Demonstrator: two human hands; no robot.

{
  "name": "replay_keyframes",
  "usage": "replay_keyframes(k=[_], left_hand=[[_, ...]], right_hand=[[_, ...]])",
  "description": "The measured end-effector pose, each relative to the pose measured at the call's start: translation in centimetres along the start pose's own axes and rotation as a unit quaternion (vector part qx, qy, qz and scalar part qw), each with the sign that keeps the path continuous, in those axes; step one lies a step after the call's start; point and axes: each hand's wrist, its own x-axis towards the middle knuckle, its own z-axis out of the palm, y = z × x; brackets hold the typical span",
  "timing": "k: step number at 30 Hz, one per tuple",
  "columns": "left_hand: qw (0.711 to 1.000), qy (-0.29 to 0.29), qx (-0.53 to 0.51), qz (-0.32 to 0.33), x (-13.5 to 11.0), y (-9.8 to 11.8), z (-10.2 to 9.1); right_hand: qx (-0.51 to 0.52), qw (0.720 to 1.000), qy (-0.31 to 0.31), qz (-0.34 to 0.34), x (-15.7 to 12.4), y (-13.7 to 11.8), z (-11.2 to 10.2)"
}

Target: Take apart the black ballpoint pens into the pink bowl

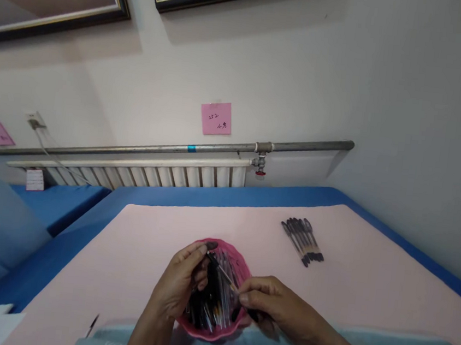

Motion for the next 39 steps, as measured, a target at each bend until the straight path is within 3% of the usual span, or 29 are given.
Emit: replay_keyframes(k=[14, 20, 26, 31, 36, 39], left_hand=[[0.998, 0.035, -0.018, 0.045, 0.2, -0.3, 0.0], [0.997, 0.036, -0.027, 0.06, 0.2, -0.3, 0.1], [0.997, 0.033, -0.03, 0.061, 0.1, -0.3, 0.3], [0.998, 0.024, -0.026, 0.045, 0.1, -0.3, 0.4], [0.999, 0.016, -0.016, 0.038, 0.0, -0.2, 0.5], [0.999, 0.015, -0.016, 0.034, 0.0, -0.2, 0.5]], right_hand=[[-0.017, 0.999, 0.021, -0.046, -0.2, -0.4, 1.5], [0.101, 0.991, -0.093, 0.003, -0.6, -0.6, 2.4], [0.078, 0.996, -0.013, -0.029, -0.3, 0.1, 2.5], [0.153, 0.984, -0.092, -0.016, -0.3, 0.0, 3.0], [0.119, 0.992, -0.012, -0.036, -0.3, 0.0, 3.1], [0.144, 0.989, -0.039, -0.024, -0.2, 0.1, 3.1]])
